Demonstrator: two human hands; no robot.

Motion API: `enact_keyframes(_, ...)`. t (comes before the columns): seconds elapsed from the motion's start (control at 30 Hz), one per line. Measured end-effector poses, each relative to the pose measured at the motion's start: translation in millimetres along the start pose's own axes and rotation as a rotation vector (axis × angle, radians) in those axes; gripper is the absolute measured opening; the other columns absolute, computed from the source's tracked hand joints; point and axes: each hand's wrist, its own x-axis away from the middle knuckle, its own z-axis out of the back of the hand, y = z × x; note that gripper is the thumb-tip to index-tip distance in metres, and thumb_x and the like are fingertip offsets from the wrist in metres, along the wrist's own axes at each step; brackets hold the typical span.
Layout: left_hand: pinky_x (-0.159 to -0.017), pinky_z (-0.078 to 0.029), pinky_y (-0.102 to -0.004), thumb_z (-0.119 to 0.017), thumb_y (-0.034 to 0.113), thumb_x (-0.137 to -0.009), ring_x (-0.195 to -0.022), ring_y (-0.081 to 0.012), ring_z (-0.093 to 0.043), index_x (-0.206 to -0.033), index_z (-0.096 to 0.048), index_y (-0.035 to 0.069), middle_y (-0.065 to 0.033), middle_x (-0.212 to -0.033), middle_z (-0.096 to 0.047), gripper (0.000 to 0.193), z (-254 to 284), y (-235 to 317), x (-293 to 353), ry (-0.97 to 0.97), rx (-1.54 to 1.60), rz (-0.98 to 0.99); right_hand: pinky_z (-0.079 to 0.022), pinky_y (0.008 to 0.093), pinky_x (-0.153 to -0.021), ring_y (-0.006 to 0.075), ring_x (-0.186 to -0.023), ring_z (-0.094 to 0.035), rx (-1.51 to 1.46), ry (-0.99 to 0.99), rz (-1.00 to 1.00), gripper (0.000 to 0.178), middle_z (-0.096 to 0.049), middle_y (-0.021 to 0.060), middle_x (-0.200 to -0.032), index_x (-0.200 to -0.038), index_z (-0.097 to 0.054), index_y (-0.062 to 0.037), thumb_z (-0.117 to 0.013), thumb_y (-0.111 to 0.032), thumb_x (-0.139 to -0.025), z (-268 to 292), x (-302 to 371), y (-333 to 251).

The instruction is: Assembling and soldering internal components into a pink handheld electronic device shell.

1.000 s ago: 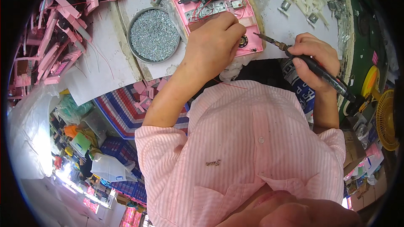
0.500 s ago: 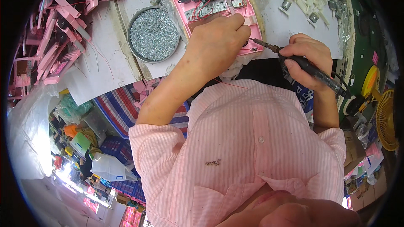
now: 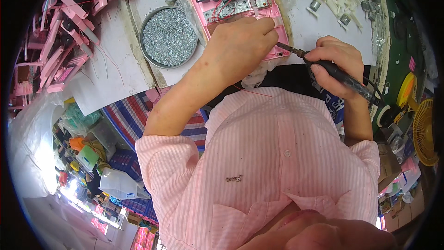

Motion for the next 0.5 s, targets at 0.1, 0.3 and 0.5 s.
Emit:
enact_keyframes(0.1,-0.064,-0.058,-0.0357,-0.068,0.010,-0.077,-0.089,-0.0206,-0.066,-0.088,-0.066,0.010,-0.0013,-0.093,-0.060,0.011,0,0,-1,0.016,-0.005,-0.028,-0.049,0.0334,-0.060,0.0255,-0.063,-0.061,0.007,-0.006,-0.001,0.016,-0.069,0.0097,-0.077,-0.092,-0.071,-0.0012,-0.072,-0.004,-0.076,0,-1,0)
enact_keyframes(0.3,-0.066,-0.057,-0.0343,-0.068,0.011,-0.077,-0.090,-0.0203,-0.066,-0.091,-0.066,0.011,-0.0005,-0.095,-0.060,0.014,2,1,-1,-0.006,-0.043,-0.049,-0.049,0.0330,-0.062,0.0254,-0.066,-0.062,-0.004,0.005,-0.027,0.018,-0.067,0.0117,-0.077,-0.095,-0.071,0.0005,-0.071,-0.003,-0.077,10,2,-4)
enact_keyframes(0.5,-0.067,-0.055,-0.0346,-0.067,0.011,-0.077,-0.092,-0.0222,-0.065,-0.095,-0.064,0.012,-0.0003,-0.097,-0.061,0.018,3,-1,1,-0.047,-0.048,-0.030,-0.050,0.0292,-0.082,0.0184,-0.089,-0.066,0.123,0.282,-0.302,0.020,-0.070,0.0115,-0.097,-0.102,-0.070,0.0045,-0.069,-0.002,-0.083,60,52,-14)
